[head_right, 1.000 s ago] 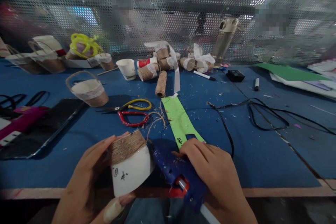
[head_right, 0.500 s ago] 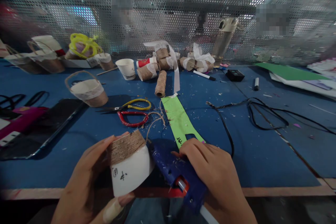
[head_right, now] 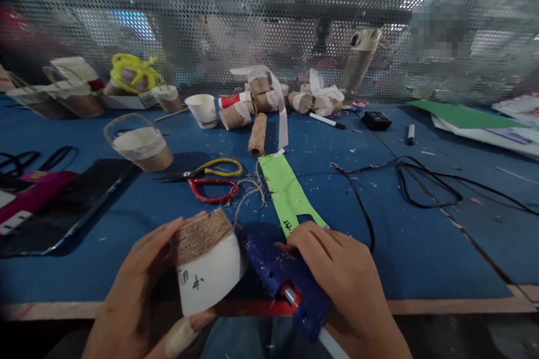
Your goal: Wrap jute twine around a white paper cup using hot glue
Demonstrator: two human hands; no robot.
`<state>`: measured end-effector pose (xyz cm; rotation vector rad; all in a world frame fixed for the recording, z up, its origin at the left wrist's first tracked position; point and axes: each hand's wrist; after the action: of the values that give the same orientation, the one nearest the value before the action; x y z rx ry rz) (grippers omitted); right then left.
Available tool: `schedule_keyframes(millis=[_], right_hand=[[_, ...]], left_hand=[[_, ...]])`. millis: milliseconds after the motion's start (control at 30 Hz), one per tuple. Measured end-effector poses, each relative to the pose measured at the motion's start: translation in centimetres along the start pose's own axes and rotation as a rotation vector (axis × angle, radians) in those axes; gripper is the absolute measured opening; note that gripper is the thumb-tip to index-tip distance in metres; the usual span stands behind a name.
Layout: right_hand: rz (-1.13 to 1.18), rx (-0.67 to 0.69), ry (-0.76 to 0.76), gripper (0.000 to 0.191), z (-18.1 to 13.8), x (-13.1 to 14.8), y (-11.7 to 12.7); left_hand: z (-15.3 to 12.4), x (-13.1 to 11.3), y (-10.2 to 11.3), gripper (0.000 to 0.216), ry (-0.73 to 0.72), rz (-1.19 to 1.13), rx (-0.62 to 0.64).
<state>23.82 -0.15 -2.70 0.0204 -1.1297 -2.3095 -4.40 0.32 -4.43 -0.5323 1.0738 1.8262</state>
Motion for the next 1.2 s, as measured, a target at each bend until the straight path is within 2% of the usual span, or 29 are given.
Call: schedule_keyframes(millis=[100, 267, 500, 667, 767, 900, 1100, 1200], right_hand=[[0.010, 0.042, 0.050, 0.019, 0.1, -0.1, 0.2], [0.033, -0.012, -0.046, 0.025, -0.2, 0.3, -0.1], [0.042, -0.036, -0.033, 0.026, -0.4, 0.2, -0.4], [0.010, 0.030, 0.022, 0.021, 0.1, -0.2, 0.3], [0.005, 0.072, 0.067, 0.016, 0.4, -0.6, 0.6], [0.020, 0.080, 0.082, 0.010, 0.3, -0.6, 0.7], [0.023, 0.026, -0.062, 0.023, -0.4, 0.3, 0.1], [0.005, 0.013, -0.072, 0.025, -0.5, 0.4, 0.0]], left_hand=[[0.0, 0.1, 0.0, 0.079, -0.036, 0.029, -0.006], [-0.1, -0.2, -0.2, 0.078, 0.012, -0.042, -0.013], [-0.1, -0.2, -0.1, 0.079, 0.032, -0.049, -0.012], [0.0, 0.2, 0.4, 0.085, -0.063, 0.054, 0.033], [-0.1, 0.0, 0.1, 0.077, -0.027, 0.033, -0.010], [-0.2, -0.3, -0.2, 0.075, 0.012, -0.024, -0.008], [-0.2, -0.4, -0.3, 0.075, 0.015, -0.021, -0.016], [-0.3, -0.6, -0.5, 0.074, 0.032, -0.070, -0.022]])
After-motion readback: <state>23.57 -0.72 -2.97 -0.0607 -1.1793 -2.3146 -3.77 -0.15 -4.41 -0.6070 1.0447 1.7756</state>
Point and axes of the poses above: each hand's wrist, its own z-axis towards the middle knuckle, its own y-axis out of the back of the hand, x = y × z, and after that the axes turned 6 degrees about -x, right-handed
